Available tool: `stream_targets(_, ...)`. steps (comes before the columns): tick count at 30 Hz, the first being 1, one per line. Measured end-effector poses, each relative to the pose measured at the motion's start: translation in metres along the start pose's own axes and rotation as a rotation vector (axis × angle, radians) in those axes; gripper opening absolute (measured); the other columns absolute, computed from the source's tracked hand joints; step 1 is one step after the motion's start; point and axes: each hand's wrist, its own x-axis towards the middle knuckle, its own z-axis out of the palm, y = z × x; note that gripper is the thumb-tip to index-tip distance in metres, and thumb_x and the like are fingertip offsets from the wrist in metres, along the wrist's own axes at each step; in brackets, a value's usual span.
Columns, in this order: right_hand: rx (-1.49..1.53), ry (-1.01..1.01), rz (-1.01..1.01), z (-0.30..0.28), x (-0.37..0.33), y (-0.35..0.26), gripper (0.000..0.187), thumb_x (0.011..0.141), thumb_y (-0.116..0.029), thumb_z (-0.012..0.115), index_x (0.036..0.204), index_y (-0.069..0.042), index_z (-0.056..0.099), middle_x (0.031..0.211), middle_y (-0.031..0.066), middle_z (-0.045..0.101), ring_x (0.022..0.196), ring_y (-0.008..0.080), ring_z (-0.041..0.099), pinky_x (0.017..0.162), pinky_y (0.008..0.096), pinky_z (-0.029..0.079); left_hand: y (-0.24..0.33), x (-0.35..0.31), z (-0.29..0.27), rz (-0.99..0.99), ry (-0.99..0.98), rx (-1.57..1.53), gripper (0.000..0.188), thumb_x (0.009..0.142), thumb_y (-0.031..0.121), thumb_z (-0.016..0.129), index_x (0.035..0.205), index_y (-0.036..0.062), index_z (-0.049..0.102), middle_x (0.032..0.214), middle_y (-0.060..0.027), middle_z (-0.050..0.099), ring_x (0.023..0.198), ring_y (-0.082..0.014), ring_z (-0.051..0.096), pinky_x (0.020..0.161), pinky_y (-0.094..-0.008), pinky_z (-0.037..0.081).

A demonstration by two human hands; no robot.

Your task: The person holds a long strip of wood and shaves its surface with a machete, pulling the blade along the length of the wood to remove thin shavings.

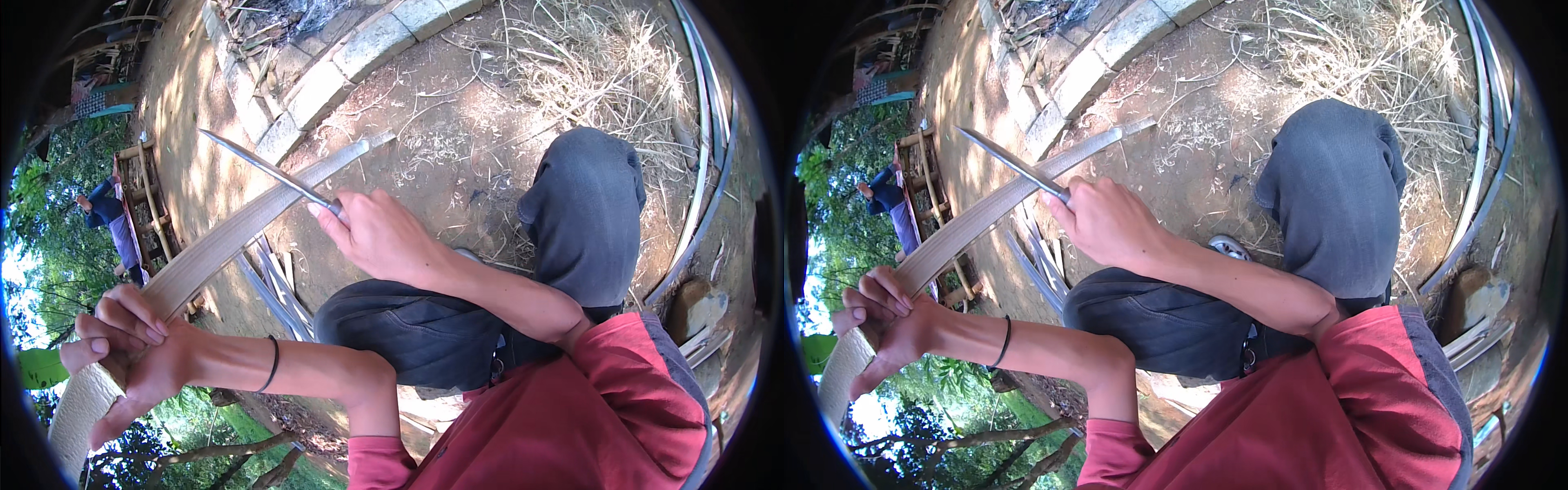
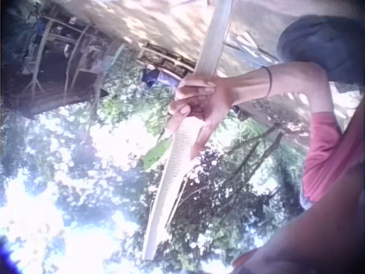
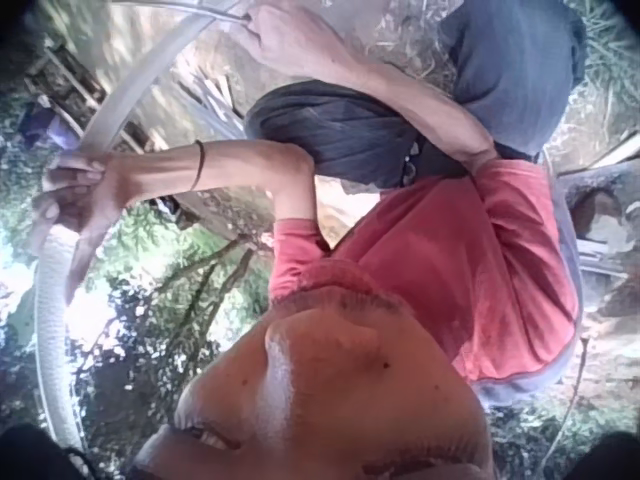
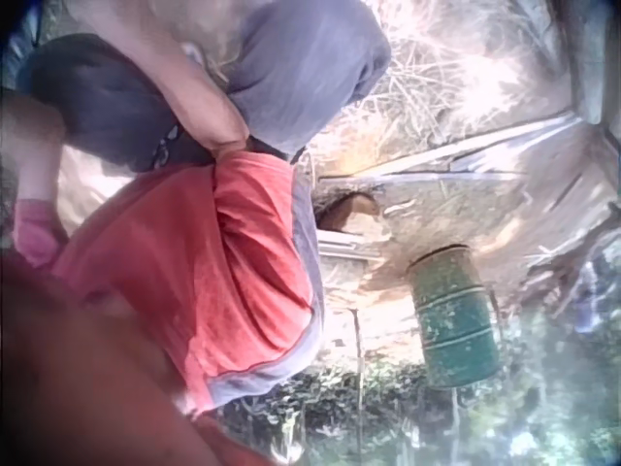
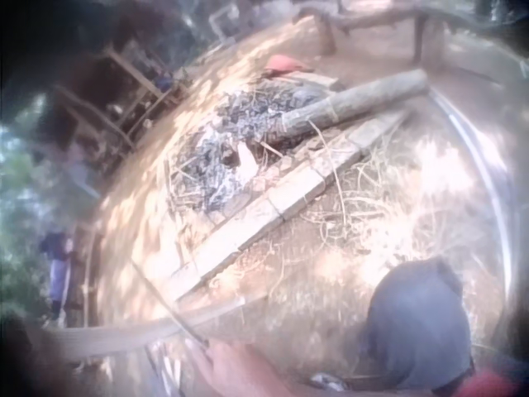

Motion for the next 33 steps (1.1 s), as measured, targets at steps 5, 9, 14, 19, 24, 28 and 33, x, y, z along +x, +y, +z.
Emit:
stream_targets(5, -0.078, -0.026, 0.150, 0.004, 0.015, 0.044, 0.050, 0.101, -0.034, 0.048, 0.076, 0.007, 0.059, 0.053, 0.0211, 0.057, 0.047, 0.0356, 0.061, 0.049, 0.0472, 0.048, -0.002, -0.001, 0.003, -0.009, -0.061, -0.060, 0.092, 0.069, 0.095, 0.031, 0.068, 0.0039, 0.044, 0.055, -0.0019, 0.030, 0.041, -0.0109, 0.021, 0.033, -0.0236, 0.020)
stream_targets(9, -0.086, -0.109, 0.262, -0.003, 0.026, 0.061, 0.051, 0.101, -0.034, 0.046, 0.076, 0.008, 0.059, 0.053, 0.0206, 0.057, 0.047, 0.0354, 0.061, 0.050, 0.0479, 0.048, -0.001, -0.003, -0.002, -0.024, -0.005, -0.063, 0.092, 0.070, 0.095, 0.030, 0.069, 0.0039, 0.046, 0.056, -0.0016, 0.029, 0.041, -0.0110, 0.021, 0.033, -0.0238, 0.019)
stream_targets(14, -0.063, 0.004, 0.015, 0.003, 0.007, 0.016, 0.051, 0.102, -0.034, 0.044, 0.078, 0.008, 0.059, 0.054, 0.0205, 0.057, 0.049, 0.0343, 0.062, 0.051, 0.0482, 0.048, -0.003, -0.004, -0.003, 0.044, 0.139, 0.140, 0.092, 0.072, 0.094, 0.031, 0.069, 0.0033, 0.047, 0.055, -0.0011, 0.027, 0.041, -0.0112, 0.020, 0.034, -0.0243, 0.019)
stream_targets(19, -0.057, -0.032, 0.324, 0.010, 0.029, 0.105, 0.055, 0.102, -0.039, 0.043, 0.080, 0.009, 0.061, 0.058, 0.0214, 0.061, 0.052, 0.0401, 0.060, 0.055, 0.0494, 0.049, -0.006, -0.004, 0.010, 0.065, 0.152, 0.228, 0.086, 0.076, 0.090, 0.032, 0.072, 0.0050, 0.046, 0.052, 0.0004, 0.027, 0.036, -0.0090, 0.024, 0.029, -0.0210, 0.026)
stream_targets(24, -0.095, -0.024, 0.233, 0.004, 0.041, 0.097, 0.061, 0.104, -0.034, 0.039, 0.061, 0.004, 0.060, 0.044, 0.0146, 0.053, 0.042, 0.0279, 0.058, 0.043, 0.0431, 0.049, 0.000, -0.007, -0.006, 0.040, 0.202, 0.255, 0.086, 0.075, 0.091, 0.030, 0.071, 0.0055, 0.042, 0.053, 0.0001, 0.026, 0.038, -0.0099, 0.024, 0.030, -0.0221, 0.023)
stream_targets(28, -0.022, -0.057, 0.199, 0.009, 0.022, 0.055, 0.057, 0.103, -0.040, 0.041, 0.077, 0.007, 0.061, 0.053, 0.0202, 0.057, 0.048, 0.0365, 0.059, 0.053, 0.0503, 0.047, -0.001, -0.008, -0.010, 0.025, 0.149, 0.210, 0.089, 0.075, 0.092, 0.028, 0.071, 0.0044, 0.045, 0.054, -0.0008, 0.027, 0.040, -0.0104, 0.023, 0.032, -0.0233, 0.021)
stream_targets(33, -0.152, 0.046, 0.386, 0.021, 0.027, 0.144, 0.061, 0.104, -0.038, 0.037, 0.070, 0.006, 0.062, 0.055, 0.0175, 0.059, 0.048, 0.0336, 0.061, 0.051, 0.0462, 0.053, 0.005, 0.000, 0.000, 0.015, 0.197, 0.224, 0.095, 0.071, 0.095, 0.028, 0.072, 0.0028, 0.051, 0.056, -0.0026, 0.029, 0.044, -0.0128, 0.022, 0.035, -0.0262, 0.019)
